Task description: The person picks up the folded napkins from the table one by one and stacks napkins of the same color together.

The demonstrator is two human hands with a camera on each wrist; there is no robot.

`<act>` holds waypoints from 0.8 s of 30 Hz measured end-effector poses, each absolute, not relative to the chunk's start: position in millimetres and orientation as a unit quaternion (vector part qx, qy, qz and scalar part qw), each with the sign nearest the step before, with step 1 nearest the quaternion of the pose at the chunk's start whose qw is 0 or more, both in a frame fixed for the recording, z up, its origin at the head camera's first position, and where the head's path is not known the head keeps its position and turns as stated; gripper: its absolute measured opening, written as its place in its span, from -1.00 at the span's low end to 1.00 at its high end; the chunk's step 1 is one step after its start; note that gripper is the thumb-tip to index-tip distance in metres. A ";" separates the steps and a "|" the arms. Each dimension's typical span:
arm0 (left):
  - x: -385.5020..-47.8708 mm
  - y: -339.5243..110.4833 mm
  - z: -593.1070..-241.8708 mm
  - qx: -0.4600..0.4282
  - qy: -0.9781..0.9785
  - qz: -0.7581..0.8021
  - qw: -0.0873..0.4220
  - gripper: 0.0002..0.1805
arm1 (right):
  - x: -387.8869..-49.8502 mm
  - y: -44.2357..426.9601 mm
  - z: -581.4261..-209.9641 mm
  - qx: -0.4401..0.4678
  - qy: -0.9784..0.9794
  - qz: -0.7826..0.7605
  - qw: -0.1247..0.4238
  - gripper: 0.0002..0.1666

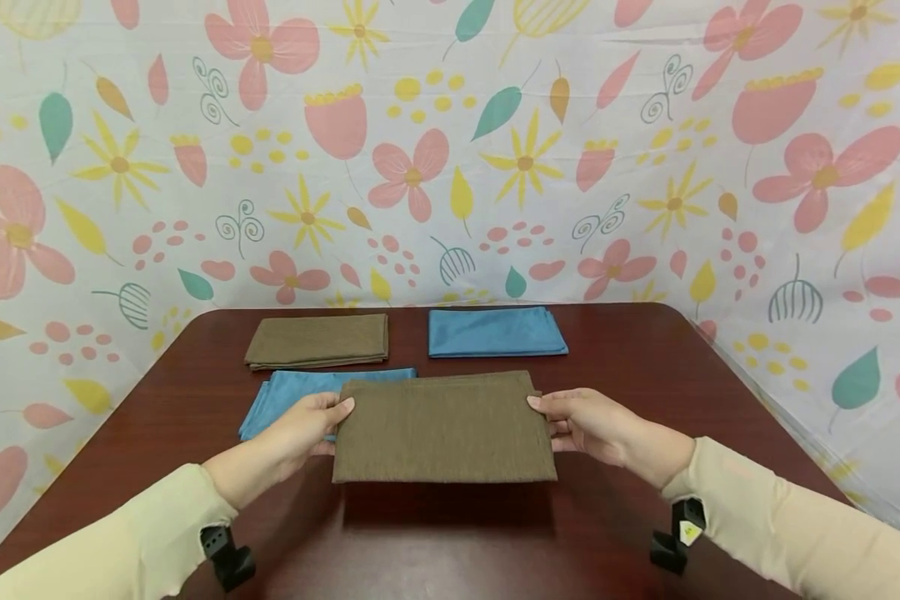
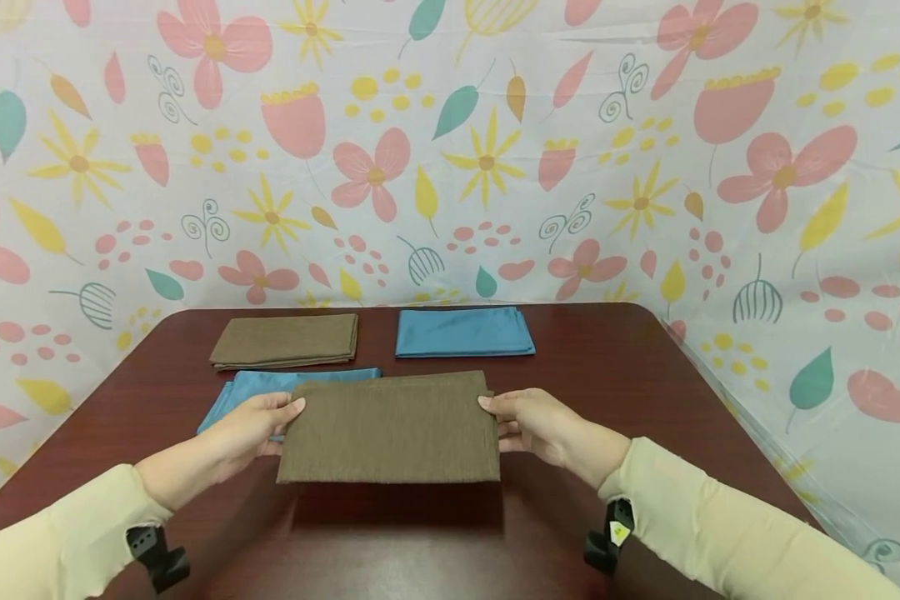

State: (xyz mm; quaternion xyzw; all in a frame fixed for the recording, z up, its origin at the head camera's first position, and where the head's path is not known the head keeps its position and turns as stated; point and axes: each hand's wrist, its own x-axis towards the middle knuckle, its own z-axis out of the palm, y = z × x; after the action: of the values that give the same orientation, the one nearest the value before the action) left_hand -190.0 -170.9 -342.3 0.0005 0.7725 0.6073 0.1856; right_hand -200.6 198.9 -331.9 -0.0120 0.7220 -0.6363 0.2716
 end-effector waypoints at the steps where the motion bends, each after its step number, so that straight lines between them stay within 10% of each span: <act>1: -192.1 -171.0 -340.7 0.001 0.773 0.607 0.183 -0.66 | -202.8 198.5 -330.2 -0.012 0.722 -0.637 0.270 -0.26; 24: -226.0 -174.6 -326.3 -0.020 0.789 0.598 0.137 -0.60 | -246.8 188.1 -317.9 -0.023 0.718 -0.639 0.273 -0.36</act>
State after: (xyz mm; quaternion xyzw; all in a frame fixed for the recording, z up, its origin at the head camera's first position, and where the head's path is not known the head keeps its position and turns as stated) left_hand -226.0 -174.6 -326.3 -0.0202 0.7891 0.5984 0.1374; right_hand -246.8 188.1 -317.9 -0.0232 0.7185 -0.6394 0.2728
